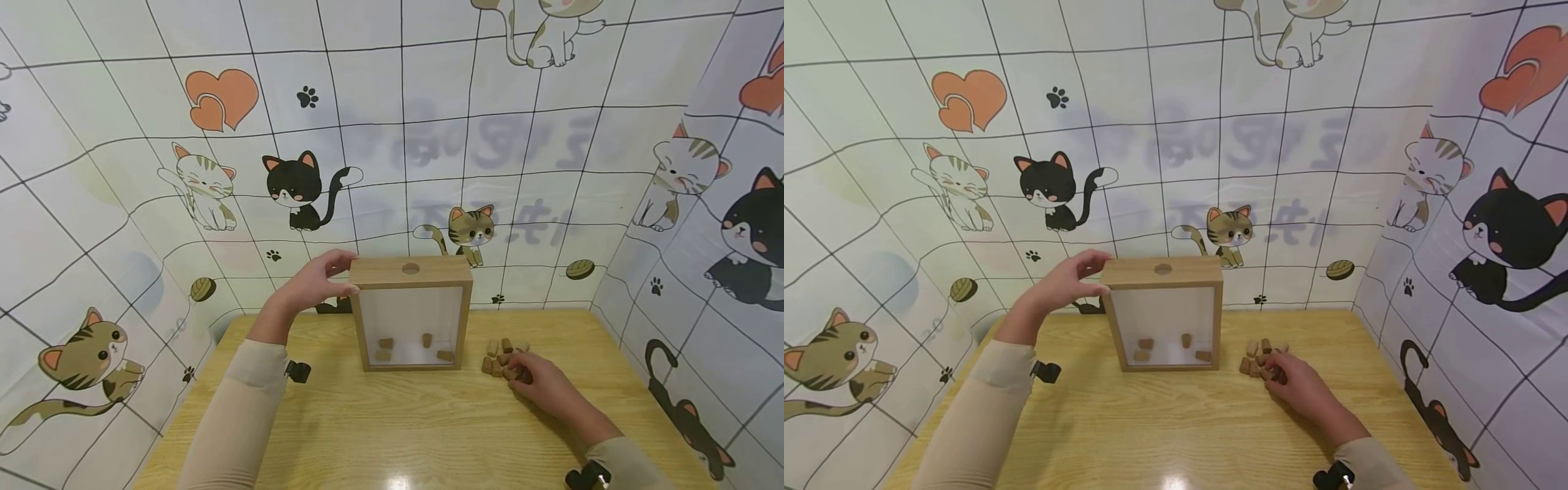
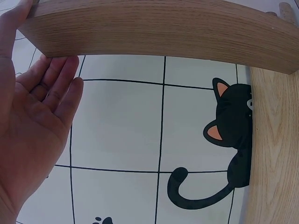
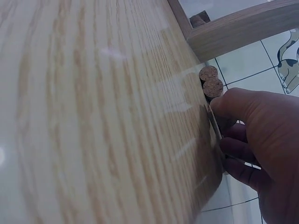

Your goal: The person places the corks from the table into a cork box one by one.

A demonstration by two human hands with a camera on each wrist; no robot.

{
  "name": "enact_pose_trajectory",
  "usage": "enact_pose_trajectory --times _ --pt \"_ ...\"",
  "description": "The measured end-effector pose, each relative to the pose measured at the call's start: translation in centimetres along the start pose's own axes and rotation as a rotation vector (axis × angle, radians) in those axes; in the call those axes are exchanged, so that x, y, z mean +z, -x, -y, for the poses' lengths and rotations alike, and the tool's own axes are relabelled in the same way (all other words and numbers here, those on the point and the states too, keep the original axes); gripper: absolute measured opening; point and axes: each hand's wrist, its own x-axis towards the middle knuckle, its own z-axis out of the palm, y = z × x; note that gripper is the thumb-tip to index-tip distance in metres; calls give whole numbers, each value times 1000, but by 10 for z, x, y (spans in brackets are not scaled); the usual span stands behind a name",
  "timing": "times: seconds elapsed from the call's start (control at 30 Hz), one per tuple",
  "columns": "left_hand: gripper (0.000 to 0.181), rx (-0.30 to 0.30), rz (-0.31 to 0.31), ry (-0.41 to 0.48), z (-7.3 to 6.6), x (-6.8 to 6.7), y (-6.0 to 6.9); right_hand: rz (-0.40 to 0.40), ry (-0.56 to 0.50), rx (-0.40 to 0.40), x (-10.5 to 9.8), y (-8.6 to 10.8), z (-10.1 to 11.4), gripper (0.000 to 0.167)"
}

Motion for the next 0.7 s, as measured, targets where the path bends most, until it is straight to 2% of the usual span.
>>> enact_pose_trajectory --times 0.1,0.33,0.5,0.7 --pt "75 0 3 0 1 0 0 -16 -19 -4 -1 0 1 23" --pt "75 -2 2 1 3 0 -1 -50 -172 5 -6 -2 5 26" --pt "75 3 4 0 3 0 0 -113 -142 -48 -12 -6 11 23" --pt "74 16 3 -5 4 -1 -1 -176 -142 -146 -20 -12 23 28"
